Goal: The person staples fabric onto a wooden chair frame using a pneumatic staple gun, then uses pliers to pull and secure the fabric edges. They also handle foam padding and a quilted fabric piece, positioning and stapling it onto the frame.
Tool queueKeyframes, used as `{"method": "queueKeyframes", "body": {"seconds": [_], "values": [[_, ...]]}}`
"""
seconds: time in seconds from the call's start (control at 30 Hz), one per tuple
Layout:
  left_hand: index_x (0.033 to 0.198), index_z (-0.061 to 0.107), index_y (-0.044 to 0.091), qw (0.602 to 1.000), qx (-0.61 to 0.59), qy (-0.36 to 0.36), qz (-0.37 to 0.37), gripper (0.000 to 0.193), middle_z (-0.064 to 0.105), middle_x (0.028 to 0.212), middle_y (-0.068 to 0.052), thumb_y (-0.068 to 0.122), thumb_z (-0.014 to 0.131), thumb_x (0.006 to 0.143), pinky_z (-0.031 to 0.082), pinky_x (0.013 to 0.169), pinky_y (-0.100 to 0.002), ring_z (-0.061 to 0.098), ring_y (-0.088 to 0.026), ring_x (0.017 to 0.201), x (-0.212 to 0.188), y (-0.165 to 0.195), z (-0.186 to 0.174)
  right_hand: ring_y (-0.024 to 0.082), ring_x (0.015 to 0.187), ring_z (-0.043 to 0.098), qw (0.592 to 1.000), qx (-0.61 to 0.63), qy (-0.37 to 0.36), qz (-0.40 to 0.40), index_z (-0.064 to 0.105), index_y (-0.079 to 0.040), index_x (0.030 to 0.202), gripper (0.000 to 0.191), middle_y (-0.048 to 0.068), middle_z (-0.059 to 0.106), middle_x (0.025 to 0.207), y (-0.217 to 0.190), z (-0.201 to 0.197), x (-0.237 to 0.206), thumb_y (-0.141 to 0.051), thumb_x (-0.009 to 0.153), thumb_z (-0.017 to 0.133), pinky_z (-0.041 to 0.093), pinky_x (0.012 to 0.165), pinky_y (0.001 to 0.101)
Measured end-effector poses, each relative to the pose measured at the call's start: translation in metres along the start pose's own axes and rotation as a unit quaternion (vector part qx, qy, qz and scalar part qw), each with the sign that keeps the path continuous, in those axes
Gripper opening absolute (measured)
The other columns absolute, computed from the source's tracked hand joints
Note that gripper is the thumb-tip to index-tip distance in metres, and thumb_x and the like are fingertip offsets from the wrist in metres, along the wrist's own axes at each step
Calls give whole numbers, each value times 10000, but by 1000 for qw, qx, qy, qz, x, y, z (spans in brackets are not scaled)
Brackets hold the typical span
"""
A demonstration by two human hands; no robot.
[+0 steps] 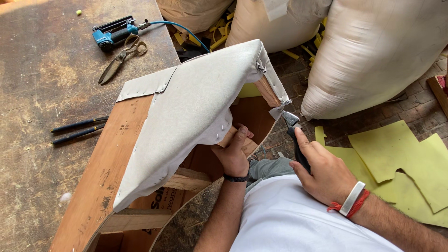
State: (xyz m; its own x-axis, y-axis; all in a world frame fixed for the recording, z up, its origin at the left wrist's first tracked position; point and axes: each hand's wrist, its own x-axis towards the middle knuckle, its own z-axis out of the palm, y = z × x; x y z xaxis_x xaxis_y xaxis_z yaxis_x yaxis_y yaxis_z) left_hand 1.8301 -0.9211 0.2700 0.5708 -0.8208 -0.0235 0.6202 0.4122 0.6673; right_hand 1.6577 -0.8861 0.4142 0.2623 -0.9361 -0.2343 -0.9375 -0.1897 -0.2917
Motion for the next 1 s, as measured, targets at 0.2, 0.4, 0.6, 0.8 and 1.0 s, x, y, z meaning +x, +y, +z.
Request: {"method": "queueKeyframes", "body": {"seconds": [0.2, 0.4, 0.6, 0.8, 1.0], "values": [[1039, 631, -19, 999, -4, -17, -30, 235, 686, 866, -109, -56, 756, 843, 608, 718, -379, 687, -210, 743, -6, -10, -6, 325, 779, 657, 999, -33, -28, 15, 157, -134, 1662, 953, 145, 571, 975, 2, 13, 4, -300, 878, 672, 566, 734, 436], [1080, 620, 0, 996, -24, -52, -69, 302, 686, 883, -102, -43, 781, 829, 602, 746, -390, 678, -212, 786, -7, -29, -15, 292, 765, 661, 1000, 9, -13, 6, 248, -135, 1639, 936, 136, 619, 865, 20, 14, 13, -311, 857, 731, 567, 725, 414], [1033, 638, -25, 995, -31, -60, -77, 234, 684, 898, -114, -45, 790, 856, 599, 766, -407, 680, -230, 807, -9, -36, -17, 294, 833, 682, 998, -55, -13, -9, 336, -253, 1613, 872, 126, 668, 935, 37, -10, 17, -297, 842, 741, 568, 765, 405], [1020, 649, 41, 995, -42, -38, -77, 290, 672, 839, -91, -39, 786, 777, 578, 728, -392, 658, -214, 744, -12, -29, -10, 263, 858, 729, 996, 28, -80, 25, 404, -320, 1581, 840, 155, 740, 958, 49, -34, 31, -290, 829, 777, 567, 834, 365], [978, 649, -6, 997, -21, -41, -66, 239, 670, 846, -102, -23, 799, 794, 583, 754, -410, 661, -239, 763, -9, -20, -8, 327, 851, 742, 984, 42, -154, 78, 422, -398, 1585, 794, 211, 764, 929, 61, -60, 43, -227, 875, 733, 617, 819, 395]]}}
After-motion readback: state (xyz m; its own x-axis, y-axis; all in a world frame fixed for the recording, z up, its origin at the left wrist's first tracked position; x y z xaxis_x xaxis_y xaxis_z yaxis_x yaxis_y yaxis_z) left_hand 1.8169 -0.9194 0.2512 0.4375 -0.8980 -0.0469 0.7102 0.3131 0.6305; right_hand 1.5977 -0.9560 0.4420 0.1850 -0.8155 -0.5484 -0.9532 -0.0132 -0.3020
